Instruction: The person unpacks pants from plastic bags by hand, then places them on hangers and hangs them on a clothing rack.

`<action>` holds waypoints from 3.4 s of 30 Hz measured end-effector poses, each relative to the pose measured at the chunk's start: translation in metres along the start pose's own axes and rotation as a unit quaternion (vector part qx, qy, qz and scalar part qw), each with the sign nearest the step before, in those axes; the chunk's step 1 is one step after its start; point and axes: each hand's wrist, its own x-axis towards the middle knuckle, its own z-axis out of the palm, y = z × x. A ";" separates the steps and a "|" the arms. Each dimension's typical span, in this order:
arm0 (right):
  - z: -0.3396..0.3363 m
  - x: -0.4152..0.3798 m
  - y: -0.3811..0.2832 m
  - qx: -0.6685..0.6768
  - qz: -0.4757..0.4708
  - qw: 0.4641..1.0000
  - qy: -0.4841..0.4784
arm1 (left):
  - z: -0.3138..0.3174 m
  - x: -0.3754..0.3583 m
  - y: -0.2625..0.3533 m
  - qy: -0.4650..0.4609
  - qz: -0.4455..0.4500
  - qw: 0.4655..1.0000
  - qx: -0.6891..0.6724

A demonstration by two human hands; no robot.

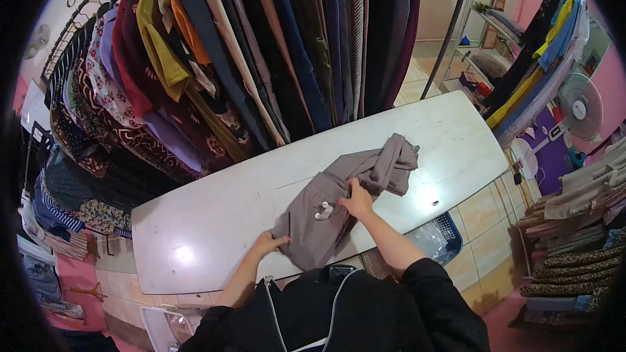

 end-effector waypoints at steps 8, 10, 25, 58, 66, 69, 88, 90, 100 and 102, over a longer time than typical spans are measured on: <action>-0.111 0.019 -0.142 0.204 -0.364 0.907 -0.050 | -0.031 0.003 0.070 0.169 0.216 0.956 0.099; -0.142 0.006 -0.174 0.202 -0.418 0.885 -0.046 | -0.051 -0.011 0.139 0.231 0.316 0.920 0.023; -0.239 -0.018 -0.238 0.203 -0.539 0.816 0.046 | -0.004 -0.090 0.406 -0.090 0.542 0.831 -0.085; -0.586 0.283 -0.306 -0.168 -0.238 0.786 0.546 | 0.095 0.079 0.050 0.287 0.002 0.958 0.019; -0.587 0.290 -0.340 -0.098 -0.248 0.773 0.576 | 0.093 0.068 0.072 0.287 0.010 0.958 -0.024; -0.592 0.286 -0.343 -0.139 -0.279 0.725 0.614 | 0.090 0.070 0.071 0.273 -0.005 0.961 -0.046; -0.524 0.057 0.084 0.321 -0.190 0.857 0.356 | 0.079 0.065 0.075 0.147 -0.042 0.958 -0.243; -0.463 0.056 0.093 0.338 -0.075 0.892 0.291 | 0.079 0.073 0.066 0.170 -0.025 0.956 -0.239; -0.207 0.131 0.182 -0.221 -0.023 0.964 0.143 | 0.080 0.059 0.065 0.239 0.022 0.967 -0.091; -0.188 0.134 0.137 -0.176 -0.148 0.960 0.160 | 0.085 0.047 0.091 0.259 0.024 0.963 -0.073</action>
